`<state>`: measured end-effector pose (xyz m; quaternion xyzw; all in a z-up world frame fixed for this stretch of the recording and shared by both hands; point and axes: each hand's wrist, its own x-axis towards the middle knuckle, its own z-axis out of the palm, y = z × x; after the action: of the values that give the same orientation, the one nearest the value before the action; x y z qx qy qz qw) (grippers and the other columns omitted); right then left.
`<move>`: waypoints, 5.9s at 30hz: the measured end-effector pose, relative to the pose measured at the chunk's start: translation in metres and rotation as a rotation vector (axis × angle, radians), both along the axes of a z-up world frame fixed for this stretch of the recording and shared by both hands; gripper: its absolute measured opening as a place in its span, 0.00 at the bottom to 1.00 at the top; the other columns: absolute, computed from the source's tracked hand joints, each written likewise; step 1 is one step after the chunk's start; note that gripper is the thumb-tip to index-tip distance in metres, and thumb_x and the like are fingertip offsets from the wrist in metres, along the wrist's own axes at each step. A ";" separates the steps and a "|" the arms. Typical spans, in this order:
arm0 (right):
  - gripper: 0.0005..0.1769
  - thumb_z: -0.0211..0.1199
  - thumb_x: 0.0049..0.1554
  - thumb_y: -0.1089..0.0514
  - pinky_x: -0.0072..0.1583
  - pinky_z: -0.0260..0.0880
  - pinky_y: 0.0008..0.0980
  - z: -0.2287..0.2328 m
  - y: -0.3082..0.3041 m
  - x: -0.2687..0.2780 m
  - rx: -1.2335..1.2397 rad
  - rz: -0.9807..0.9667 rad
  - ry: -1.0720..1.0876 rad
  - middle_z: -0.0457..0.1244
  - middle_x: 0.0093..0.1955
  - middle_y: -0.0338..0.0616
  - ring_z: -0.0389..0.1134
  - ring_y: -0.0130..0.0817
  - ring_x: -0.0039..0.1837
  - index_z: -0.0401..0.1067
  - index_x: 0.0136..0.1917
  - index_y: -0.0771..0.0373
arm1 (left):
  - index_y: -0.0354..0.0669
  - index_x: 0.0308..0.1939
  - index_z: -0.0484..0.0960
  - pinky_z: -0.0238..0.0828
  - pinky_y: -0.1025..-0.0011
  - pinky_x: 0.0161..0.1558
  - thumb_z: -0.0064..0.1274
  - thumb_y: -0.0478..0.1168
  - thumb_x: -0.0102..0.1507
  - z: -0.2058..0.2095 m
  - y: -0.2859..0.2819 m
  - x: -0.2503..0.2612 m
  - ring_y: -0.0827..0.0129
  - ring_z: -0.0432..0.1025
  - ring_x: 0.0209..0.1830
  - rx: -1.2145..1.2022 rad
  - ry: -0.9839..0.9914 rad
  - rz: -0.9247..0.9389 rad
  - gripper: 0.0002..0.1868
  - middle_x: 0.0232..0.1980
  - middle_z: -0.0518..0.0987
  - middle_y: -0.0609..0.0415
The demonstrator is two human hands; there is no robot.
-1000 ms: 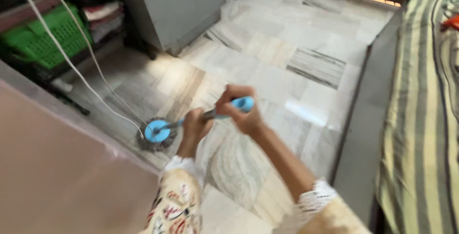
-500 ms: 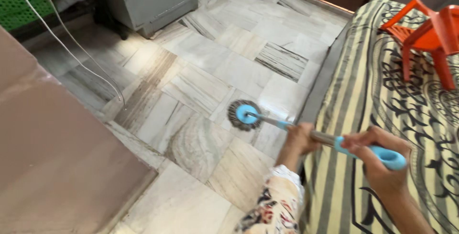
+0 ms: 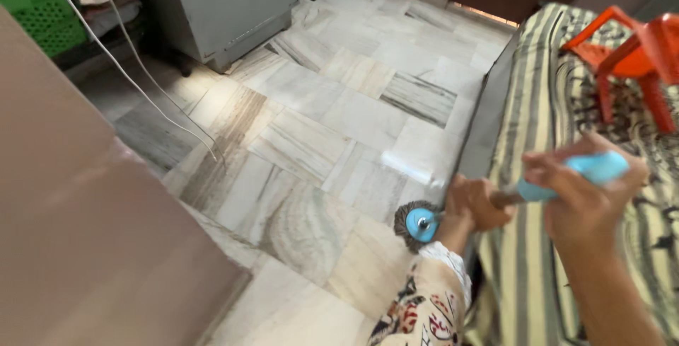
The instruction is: The person mops the marble floor using a spin mop and a bucket, moving through a bedroom, hallways, and kitchen area.
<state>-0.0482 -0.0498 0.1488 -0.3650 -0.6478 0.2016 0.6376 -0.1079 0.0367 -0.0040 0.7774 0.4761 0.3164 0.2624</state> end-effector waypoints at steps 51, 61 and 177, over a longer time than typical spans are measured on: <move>0.06 0.56 0.48 0.70 0.48 0.74 0.35 -0.005 -0.326 0.057 -0.301 -0.076 -0.220 0.66 0.32 0.50 0.73 0.38 0.40 0.66 0.30 0.71 | 0.48 0.36 0.88 0.67 0.50 0.55 0.63 0.56 0.48 -0.058 -0.295 0.052 0.49 0.78 0.49 -0.068 -0.252 -0.064 0.20 0.42 0.85 0.44; 0.04 0.62 0.48 0.65 0.66 0.73 0.47 0.033 -0.343 -0.053 -0.286 0.226 0.061 0.64 0.35 0.47 0.69 0.35 0.41 0.68 0.36 0.67 | 0.53 0.34 0.90 0.70 0.58 0.53 0.56 0.59 0.52 0.022 -0.334 -0.102 0.53 0.80 0.42 -0.056 0.098 -0.179 0.20 0.38 0.85 0.46; 0.05 0.49 0.44 0.69 0.63 0.67 0.55 0.054 -0.938 0.043 -0.401 0.156 0.081 0.60 0.31 0.52 0.62 0.42 0.39 0.64 0.37 0.71 | 0.52 0.52 0.88 0.74 0.56 0.56 0.55 0.53 0.53 0.026 -0.920 -0.023 0.47 0.78 0.53 -0.407 -0.120 -0.309 0.25 0.52 0.85 0.43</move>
<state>-0.0053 -0.9876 0.2033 -0.4247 -0.5949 0.3895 0.5603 -0.1308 -0.8834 0.0217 0.7521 0.3892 0.2158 0.4861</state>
